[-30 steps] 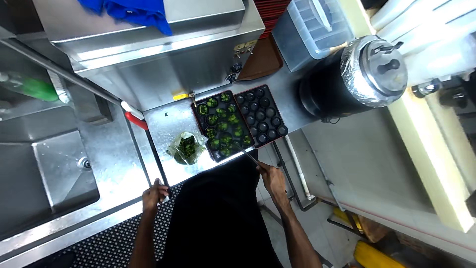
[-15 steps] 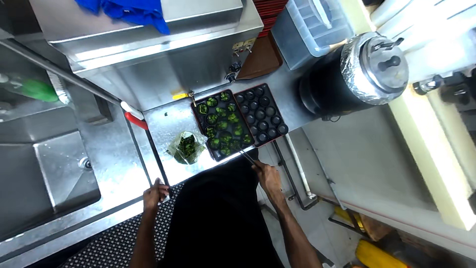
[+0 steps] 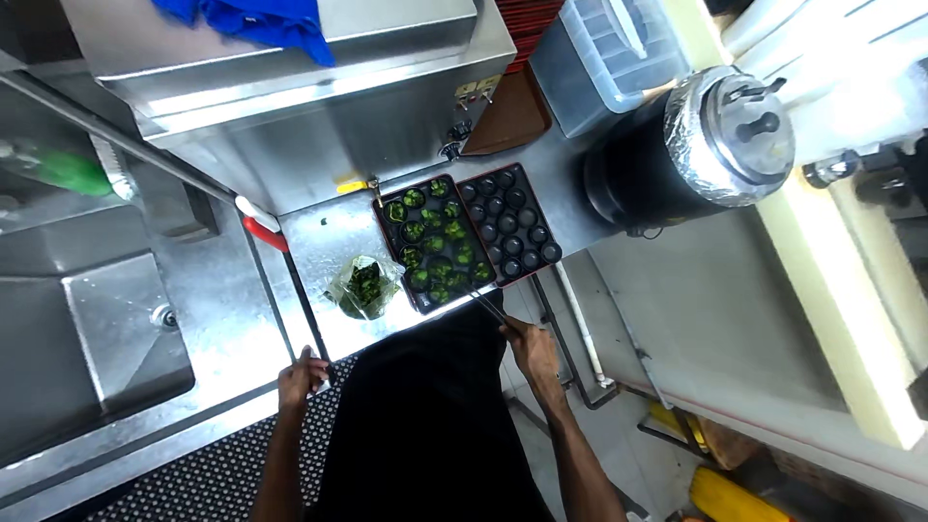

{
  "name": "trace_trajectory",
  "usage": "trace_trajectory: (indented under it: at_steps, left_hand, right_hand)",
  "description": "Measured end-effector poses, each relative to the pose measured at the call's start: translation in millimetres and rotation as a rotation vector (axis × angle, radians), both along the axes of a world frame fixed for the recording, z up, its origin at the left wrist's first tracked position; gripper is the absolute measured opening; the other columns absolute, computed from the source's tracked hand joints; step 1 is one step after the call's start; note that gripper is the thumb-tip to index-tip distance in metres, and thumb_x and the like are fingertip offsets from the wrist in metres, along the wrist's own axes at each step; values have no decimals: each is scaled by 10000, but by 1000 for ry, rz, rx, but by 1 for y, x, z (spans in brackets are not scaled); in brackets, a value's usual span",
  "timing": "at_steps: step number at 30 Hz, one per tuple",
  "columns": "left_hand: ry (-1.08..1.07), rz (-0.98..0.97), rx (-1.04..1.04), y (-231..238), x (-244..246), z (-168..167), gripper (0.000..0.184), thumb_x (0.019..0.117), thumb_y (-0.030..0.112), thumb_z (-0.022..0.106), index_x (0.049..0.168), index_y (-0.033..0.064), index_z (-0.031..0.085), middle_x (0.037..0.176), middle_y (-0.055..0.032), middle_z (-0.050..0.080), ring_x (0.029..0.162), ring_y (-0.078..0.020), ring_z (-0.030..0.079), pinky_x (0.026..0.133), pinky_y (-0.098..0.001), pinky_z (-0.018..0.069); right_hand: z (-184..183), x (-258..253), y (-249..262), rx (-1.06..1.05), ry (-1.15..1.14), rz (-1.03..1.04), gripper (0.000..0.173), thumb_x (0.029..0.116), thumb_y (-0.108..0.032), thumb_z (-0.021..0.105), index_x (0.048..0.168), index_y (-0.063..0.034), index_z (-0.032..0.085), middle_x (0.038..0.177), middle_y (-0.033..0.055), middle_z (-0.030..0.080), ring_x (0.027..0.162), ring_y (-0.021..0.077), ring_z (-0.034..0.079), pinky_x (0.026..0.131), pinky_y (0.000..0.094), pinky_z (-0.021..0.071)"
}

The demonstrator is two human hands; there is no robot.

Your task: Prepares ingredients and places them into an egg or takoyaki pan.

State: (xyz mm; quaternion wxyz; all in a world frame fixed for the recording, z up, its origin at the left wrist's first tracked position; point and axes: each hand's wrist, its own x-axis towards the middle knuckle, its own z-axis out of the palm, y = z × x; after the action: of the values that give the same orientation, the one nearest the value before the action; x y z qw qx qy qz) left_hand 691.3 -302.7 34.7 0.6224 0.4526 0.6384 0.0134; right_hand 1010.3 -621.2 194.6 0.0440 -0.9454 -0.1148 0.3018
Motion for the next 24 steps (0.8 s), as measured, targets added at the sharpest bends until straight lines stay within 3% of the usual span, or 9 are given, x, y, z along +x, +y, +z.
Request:
trace_trajectory:
  at_steps: [11, 20, 24]
  left_hand:
    - [8, 8, -5, 0, 0, 1, 636, 1101, 473, 395, 816, 19, 738, 562, -58, 665, 358, -82, 492, 345, -237, 379]
    - [-7, 24, 0, 0, 2, 1, 630, 1102, 460, 403, 808, 16, 739, 558, -65, 664, 349, -79, 482, 335, -233, 367]
    - [0, 20, 8, 0, 1, -1, 629, 1102, 462, 398, 815, 15, 736, 561, -64, 664, 354, -82, 487, 341, -233, 371]
  right_hand:
    - [-17, -3, 16, 17, 32, -4, 341, 1067, -411, 517, 1339, -322, 701, 1088, 100, 771, 1016, 331, 726, 871, 572, 550]
    - [-4, -3, -1, 43, -16, -20, 323, 1064, -411, 536, 1318, -328, 719, 1028, 89, 779, 956, 323, 734, 837, 569, 555]
    - [-5, -3, -2, -26, 2, 4, 347, 1048, -419, 551, 1350, -326, 694, 1077, 93, 775, 1000, 331, 731, 862, 578, 554]
